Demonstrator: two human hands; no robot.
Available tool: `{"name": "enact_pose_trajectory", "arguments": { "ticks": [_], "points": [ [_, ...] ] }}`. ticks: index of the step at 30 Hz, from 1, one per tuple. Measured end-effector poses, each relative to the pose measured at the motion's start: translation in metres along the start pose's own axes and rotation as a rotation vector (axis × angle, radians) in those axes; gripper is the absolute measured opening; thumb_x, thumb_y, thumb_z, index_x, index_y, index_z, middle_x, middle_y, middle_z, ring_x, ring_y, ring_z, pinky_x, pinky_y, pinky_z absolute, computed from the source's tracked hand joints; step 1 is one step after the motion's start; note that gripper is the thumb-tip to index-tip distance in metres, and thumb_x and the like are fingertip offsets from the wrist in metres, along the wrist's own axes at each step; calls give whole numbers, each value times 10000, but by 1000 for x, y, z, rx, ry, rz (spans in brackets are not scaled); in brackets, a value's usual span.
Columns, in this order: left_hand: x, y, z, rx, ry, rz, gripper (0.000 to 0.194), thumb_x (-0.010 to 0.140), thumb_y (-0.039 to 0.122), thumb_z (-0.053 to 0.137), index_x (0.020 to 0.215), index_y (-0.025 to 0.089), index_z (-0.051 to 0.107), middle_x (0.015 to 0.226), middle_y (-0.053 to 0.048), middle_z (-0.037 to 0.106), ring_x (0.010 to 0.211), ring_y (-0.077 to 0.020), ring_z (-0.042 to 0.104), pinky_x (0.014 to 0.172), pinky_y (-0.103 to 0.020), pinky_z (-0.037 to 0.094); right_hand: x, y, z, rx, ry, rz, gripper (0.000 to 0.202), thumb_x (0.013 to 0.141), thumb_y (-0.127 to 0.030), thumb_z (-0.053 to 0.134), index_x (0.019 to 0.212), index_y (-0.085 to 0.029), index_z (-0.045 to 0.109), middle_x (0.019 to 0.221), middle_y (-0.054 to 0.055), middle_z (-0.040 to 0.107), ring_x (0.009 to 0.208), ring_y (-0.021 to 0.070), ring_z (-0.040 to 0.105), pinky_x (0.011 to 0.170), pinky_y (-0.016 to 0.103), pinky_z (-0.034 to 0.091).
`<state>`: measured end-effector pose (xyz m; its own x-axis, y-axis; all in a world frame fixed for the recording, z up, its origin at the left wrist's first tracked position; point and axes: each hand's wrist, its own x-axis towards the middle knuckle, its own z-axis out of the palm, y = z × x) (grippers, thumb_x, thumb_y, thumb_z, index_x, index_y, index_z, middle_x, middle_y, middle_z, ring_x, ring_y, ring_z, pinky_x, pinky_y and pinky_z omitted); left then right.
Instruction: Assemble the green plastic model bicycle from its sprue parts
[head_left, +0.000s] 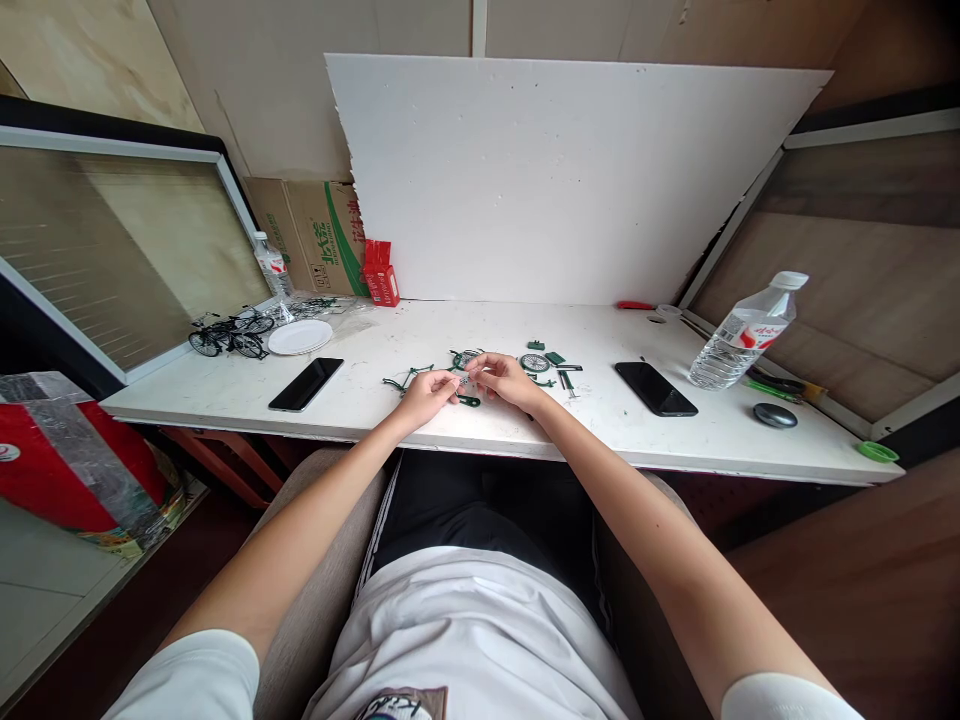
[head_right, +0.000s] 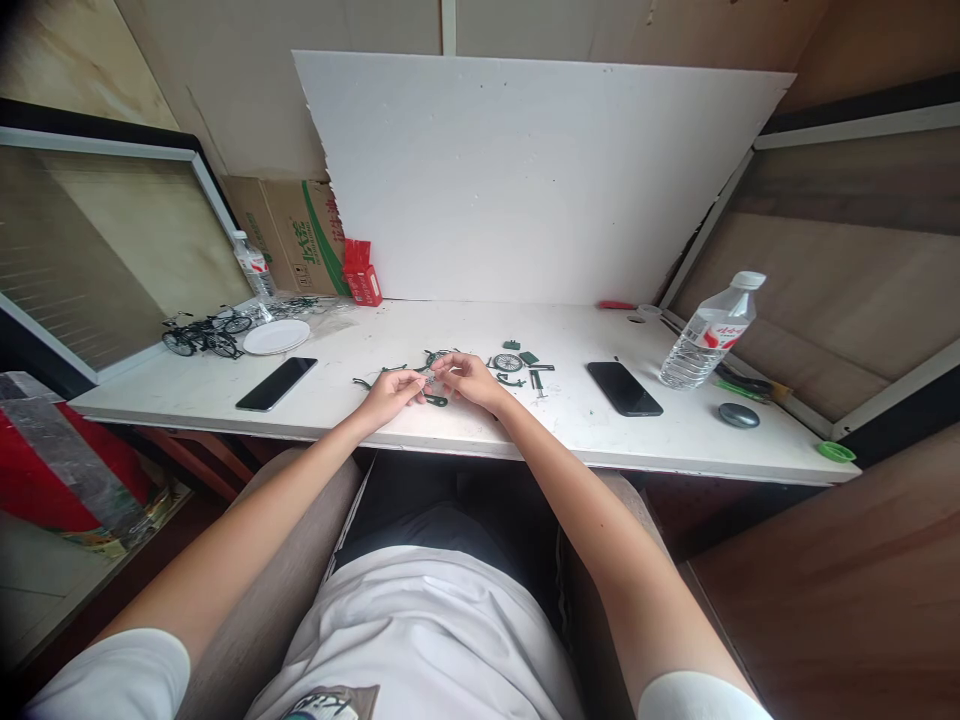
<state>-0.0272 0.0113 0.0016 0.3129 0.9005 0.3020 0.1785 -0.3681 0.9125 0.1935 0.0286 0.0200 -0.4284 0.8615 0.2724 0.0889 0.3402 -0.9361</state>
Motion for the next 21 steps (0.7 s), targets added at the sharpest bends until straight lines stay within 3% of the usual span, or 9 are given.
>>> {"name": "enact_pose_trajectory", "arguments": {
  "ticks": [21],
  "points": [
    [0, -3, 0, 6, -4, 16, 461, 914, 592, 689, 974, 140, 754, 908, -108, 780, 741, -194, 707, 740, -322, 566, 0, -1, 0, -2, -11, 1, 315, 897, -449, 725, 1069, -185, 740, 934, 51, 715, 715, 151, 652, 592, 263, 544]
  ]
}}
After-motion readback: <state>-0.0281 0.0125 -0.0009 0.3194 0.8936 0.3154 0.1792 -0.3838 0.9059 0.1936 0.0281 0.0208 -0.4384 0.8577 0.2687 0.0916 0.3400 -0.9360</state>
